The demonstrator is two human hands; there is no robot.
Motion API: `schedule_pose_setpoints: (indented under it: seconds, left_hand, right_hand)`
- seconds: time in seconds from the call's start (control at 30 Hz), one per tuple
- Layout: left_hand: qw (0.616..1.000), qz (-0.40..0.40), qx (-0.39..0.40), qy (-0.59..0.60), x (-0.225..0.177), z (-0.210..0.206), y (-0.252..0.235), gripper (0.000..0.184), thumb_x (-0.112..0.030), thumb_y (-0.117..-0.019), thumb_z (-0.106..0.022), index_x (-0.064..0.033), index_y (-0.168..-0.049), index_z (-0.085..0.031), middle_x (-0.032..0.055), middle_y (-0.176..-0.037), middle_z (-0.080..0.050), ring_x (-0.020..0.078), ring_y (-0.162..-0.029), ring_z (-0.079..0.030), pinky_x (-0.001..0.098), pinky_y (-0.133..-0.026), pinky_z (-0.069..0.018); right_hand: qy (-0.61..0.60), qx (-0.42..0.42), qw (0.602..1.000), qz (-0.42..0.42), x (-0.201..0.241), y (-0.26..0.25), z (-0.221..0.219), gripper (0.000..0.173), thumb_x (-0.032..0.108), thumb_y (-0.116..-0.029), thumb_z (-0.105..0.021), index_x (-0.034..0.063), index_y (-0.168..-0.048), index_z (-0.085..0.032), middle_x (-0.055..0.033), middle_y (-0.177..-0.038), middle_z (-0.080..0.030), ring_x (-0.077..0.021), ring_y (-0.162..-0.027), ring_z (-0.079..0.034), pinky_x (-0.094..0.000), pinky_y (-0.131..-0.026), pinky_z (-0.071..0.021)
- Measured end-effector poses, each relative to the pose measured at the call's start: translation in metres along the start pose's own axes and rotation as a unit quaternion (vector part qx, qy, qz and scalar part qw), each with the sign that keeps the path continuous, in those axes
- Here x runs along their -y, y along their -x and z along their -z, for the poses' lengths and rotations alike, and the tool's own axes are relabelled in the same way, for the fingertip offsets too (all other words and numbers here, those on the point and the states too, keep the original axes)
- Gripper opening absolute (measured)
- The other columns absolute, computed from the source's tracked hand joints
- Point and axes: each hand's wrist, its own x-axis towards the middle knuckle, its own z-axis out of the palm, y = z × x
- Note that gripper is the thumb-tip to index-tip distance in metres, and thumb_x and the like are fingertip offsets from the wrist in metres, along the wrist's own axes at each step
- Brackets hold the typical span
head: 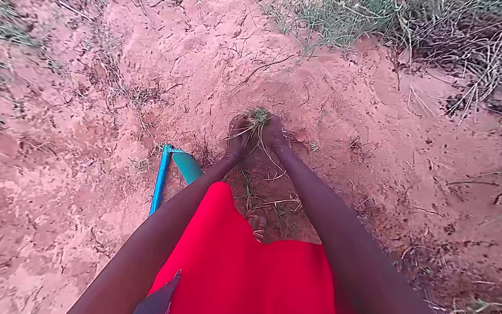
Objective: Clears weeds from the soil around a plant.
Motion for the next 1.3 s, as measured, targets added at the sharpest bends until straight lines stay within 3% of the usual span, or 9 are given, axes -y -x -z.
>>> schedule_pose_setpoints:
  seconds: [0.13,0.33,0.47,0.53,0.63,0.8,1.0,1.13,1.3]
  left_hand:
    - [0.986,-0.094,-0.122,0.064,-0.003,0.001,-0.016,0.04,-0.007,-0.1037,-0.04,0.0088,-0.14,-0.046,0.0293,-0.142,-0.053,0.0401,-0.131,-0.055,0.0482,-0.111,-0.0438]
    - [0.978,-0.119,-0.166,0.048,-0.02,0.001,-0.023,0.043,-0.006,-0.0983,-0.053,0.0025,-0.141,-0.05,0.0244,-0.145,-0.053,0.041,-0.135,-0.05,0.0539,-0.112,-0.0392]
    - [0.966,-0.198,-0.165,0.003,-0.039,0.0,-0.046,0.034,-0.013,-0.1013,-0.055,0.0008,-0.132,-0.062,0.0234,-0.138,-0.06,0.0417,-0.134,-0.052,0.0564,-0.111,-0.0381]
    - [0.966,-0.226,-0.122,0.011,-0.057,0.002,-0.064,0.033,-0.013,-0.1022,-0.055,0.0021,-0.129,-0.064,0.0258,-0.134,-0.062,0.0423,-0.13,-0.055,0.0508,-0.111,-0.0411]
    - [0.969,-0.245,-0.038,0.011,-0.081,0.003,-0.087,0.033,-0.012,-0.1034,-0.055,0.003,-0.132,-0.064,0.0267,-0.133,-0.063,0.0414,-0.128,-0.058,0.046,-0.11,-0.045]
    - [0.958,-0.262,0.041,-0.108,-0.109,-0.02,-0.127,0.037,-0.017,-0.1046,-0.055,0.0007,-0.137,-0.063,0.0263,-0.129,-0.065,0.044,-0.126,-0.057,0.0491,-0.11,-0.0427]
    - [0.957,-0.27,0.064,-0.088,-0.127,-0.048,-0.15,0.028,-0.016,-0.1053,-0.054,0.0028,-0.112,-0.074,0.0238,-0.119,-0.069,0.042,-0.12,-0.061,0.0488,-0.108,-0.0447]
    - [0.988,-0.12,0.055,0.076,-0.136,-0.062,-0.156,0.028,-0.015,-0.1072,-0.048,0.0031,-0.113,-0.07,0.0171,-0.099,-0.074,0.0277,-0.096,-0.071,0.046,-0.094,-0.052]
    - [0.995,-0.052,0.026,0.075,-0.149,-0.065,-0.112,0.03,-0.02,-0.1076,-0.05,0.0056,-0.103,-0.066,0.0193,-0.085,-0.066,0.0322,-0.082,-0.065,0.0516,-0.08,-0.0503]
  right_hand:
    - [-0.148,-0.027,0.973,-0.176,0.004,-0.01,0.006,0.022,0.004,-0.0981,-0.061,-0.0064,-0.117,-0.064,-0.017,-0.1,-0.066,-0.0204,-0.087,-0.062,-0.0398,-0.082,-0.0528]
    - [-0.08,-0.034,0.957,-0.278,-0.011,0.062,0.019,0.027,0.016,-0.104,-0.059,-0.0055,-0.12,-0.063,-0.0245,-0.105,-0.066,-0.0337,-0.094,-0.063,-0.0529,-0.087,-0.0507]
    - [-0.081,-0.046,0.949,-0.3,-0.021,0.112,0.066,0.016,0.007,-0.1047,-0.055,-0.0047,-0.114,-0.06,-0.0081,-0.082,-0.055,-0.0137,-0.07,-0.053,-0.0325,-0.068,-0.0479]
    - [0.006,-0.009,0.969,-0.248,-0.037,0.135,0.108,0.017,0.003,-0.1017,-0.055,-0.007,-0.114,-0.062,-0.0101,-0.089,-0.06,-0.0129,-0.079,-0.057,-0.0308,-0.076,-0.0492]
    - [0.239,0.043,0.947,-0.211,-0.071,0.173,0.202,0.028,0.009,-0.0997,-0.057,-0.0111,-0.118,-0.066,-0.0324,-0.113,-0.068,-0.0437,-0.113,-0.066,-0.0598,-0.1,-0.0465]
    - [0.334,-0.171,0.867,-0.328,-0.12,0.222,0.334,0.045,0.023,-0.1041,-0.057,-0.0107,-0.133,-0.058,-0.0392,-0.133,-0.058,-0.0528,-0.131,-0.053,-0.0679,-0.11,-0.0362]
    - [0.239,-0.324,0.794,-0.456,-0.17,0.237,0.278,0.056,0.024,-0.098,-0.064,-0.0095,-0.141,-0.052,-0.0335,-0.136,-0.059,-0.0447,-0.133,-0.055,-0.0578,-0.112,-0.0396]
    - [0.281,-0.308,0.762,-0.496,-0.174,0.236,0.27,0.055,0.024,-0.0986,-0.061,-0.0072,-0.142,-0.052,-0.0317,-0.135,-0.061,-0.0439,-0.132,-0.057,-0.0579,-0.11,-0.0417]
    - [0.274,-0.334,0.752,-0.498,-0.17,0.233,0.266,0.049,0.023,-0.0983,-0.058,-0.004,-0.139,-0.056,-0.0293,-0.129,-0.065,-0.0431,-0.127,-0.06,-0.0576,-0.106,-0.044]
